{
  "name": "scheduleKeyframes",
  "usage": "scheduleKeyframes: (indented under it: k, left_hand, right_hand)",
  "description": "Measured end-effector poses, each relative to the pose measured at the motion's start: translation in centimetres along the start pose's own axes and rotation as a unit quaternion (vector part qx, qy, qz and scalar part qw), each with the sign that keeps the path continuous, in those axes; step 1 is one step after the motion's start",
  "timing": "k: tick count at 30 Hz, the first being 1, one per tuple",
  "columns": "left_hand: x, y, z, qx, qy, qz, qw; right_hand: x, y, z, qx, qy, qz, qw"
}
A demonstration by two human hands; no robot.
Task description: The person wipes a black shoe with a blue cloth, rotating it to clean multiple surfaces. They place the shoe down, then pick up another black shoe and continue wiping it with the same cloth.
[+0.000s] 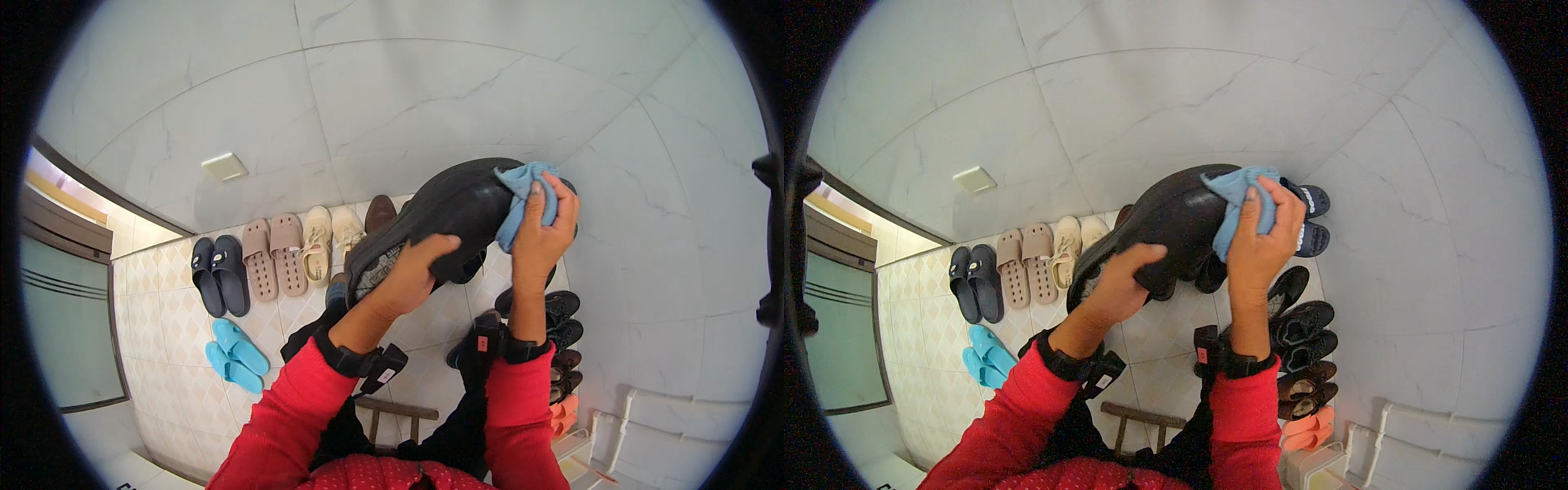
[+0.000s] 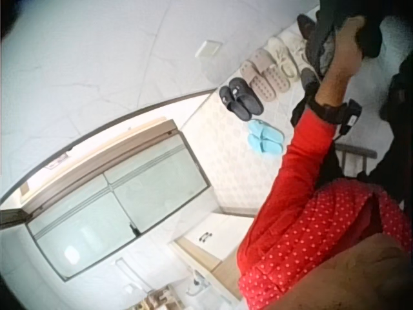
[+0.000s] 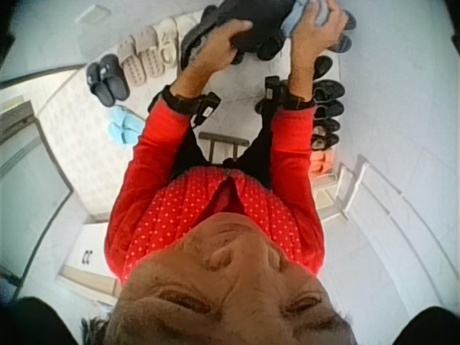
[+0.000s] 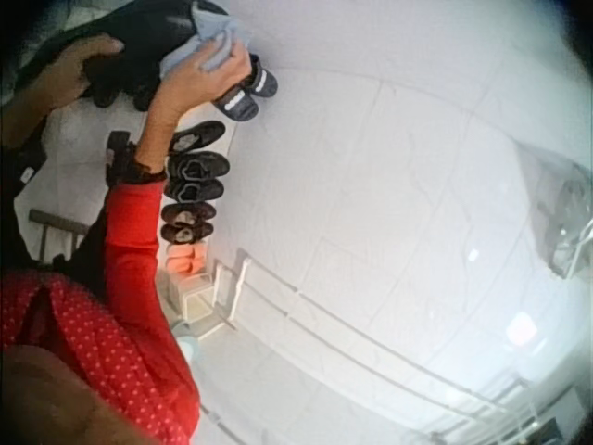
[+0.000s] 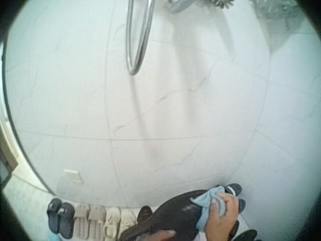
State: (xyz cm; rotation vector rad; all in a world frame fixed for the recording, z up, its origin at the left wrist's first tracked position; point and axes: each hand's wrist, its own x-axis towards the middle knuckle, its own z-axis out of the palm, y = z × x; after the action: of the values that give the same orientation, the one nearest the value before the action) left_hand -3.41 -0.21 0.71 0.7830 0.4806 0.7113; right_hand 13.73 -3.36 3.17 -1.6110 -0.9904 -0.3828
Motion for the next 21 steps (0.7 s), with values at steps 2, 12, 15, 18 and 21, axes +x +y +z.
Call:
scheduleKeyframes:
  k: [2,12,15,18,21]
  left_hand:
    - [-0.5,-0.7,-0.1,0.221,-0.017,0.113,0.969]
    - [-1.4,0.7,0.0,0.601,-0.031,0.043,0.798]
    - [-1.3,0.4,-0.4,0.711,-0.093,-0.016,0.697]
    - [-0.7,-1.7,-1.4,0.643,-0.093,0.085,0.755]
    - [0.1,-3.8,-2.2,0.541,-0.066,0.356,0.759]
  right_hand:
    - [0.3,0.1,-0.2,0.013,-0.01,0.04,0.999]
    - [0.1,-2.4,-0.7,0.049,-0.232,-0.011,0.971]
    - [-0.1,-3.5,-0.6,0.095,-0.306,-0.031,0.947]
    - [-0.9,-5.0,-0.7,0.105,-0.388,-0.062,0.914]
    - [-1.4,-6.5,-1.1,0.119,-0.441,-0.091,0.885]
